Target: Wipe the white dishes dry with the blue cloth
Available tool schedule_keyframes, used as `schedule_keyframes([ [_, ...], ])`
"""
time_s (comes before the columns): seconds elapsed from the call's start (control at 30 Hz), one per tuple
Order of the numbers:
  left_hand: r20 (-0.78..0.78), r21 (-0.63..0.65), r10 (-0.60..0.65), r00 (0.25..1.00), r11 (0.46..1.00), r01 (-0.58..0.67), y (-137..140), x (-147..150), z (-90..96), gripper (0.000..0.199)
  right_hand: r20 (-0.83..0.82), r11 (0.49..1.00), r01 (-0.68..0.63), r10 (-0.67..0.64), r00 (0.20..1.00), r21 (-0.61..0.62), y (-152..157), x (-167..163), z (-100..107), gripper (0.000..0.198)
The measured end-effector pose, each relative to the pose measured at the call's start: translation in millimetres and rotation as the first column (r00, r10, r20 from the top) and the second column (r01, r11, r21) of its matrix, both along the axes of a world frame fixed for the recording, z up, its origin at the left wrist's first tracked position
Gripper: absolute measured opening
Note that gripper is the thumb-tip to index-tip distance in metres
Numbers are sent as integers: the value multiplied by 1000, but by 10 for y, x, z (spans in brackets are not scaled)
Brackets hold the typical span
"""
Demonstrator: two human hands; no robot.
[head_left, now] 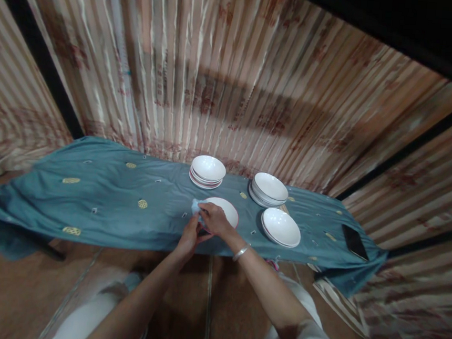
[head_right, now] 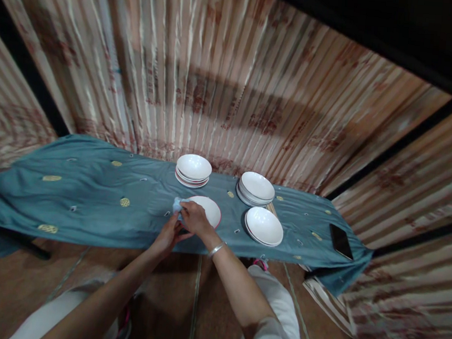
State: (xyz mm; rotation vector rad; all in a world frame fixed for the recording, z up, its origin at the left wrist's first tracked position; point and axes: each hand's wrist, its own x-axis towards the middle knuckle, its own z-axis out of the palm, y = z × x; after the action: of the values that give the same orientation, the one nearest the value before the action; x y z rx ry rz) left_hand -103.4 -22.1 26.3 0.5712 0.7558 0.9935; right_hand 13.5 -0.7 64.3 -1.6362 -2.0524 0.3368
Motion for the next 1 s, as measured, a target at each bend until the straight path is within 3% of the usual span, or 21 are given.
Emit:
schedule_keyframes([
  [0.1, -46, 11, 39, 998, 999, -39, -19, 14, 46, 38, 84, 999, -37, 36, 996, 16, 72, 34, 59, 27],
  [0.2, -71, 23, 59, 996, 998, -57, -40, 15, 99, 49, 201, 999, -42, 45, 979, -16, 124, 60, 154, 23],
  [0.47, -53, 47, 27, 998, 999, -24, -60, -14, 151, 54, 452, 990, 111, -59, 890, -90, 226, 165, 348, 28],
  [1.0, -61, -2, 33, 998, 999, -33, -61, 8, 205, 51, 570, 918, 361, -211, 794, -163, 146, 472, 434, 30],
])
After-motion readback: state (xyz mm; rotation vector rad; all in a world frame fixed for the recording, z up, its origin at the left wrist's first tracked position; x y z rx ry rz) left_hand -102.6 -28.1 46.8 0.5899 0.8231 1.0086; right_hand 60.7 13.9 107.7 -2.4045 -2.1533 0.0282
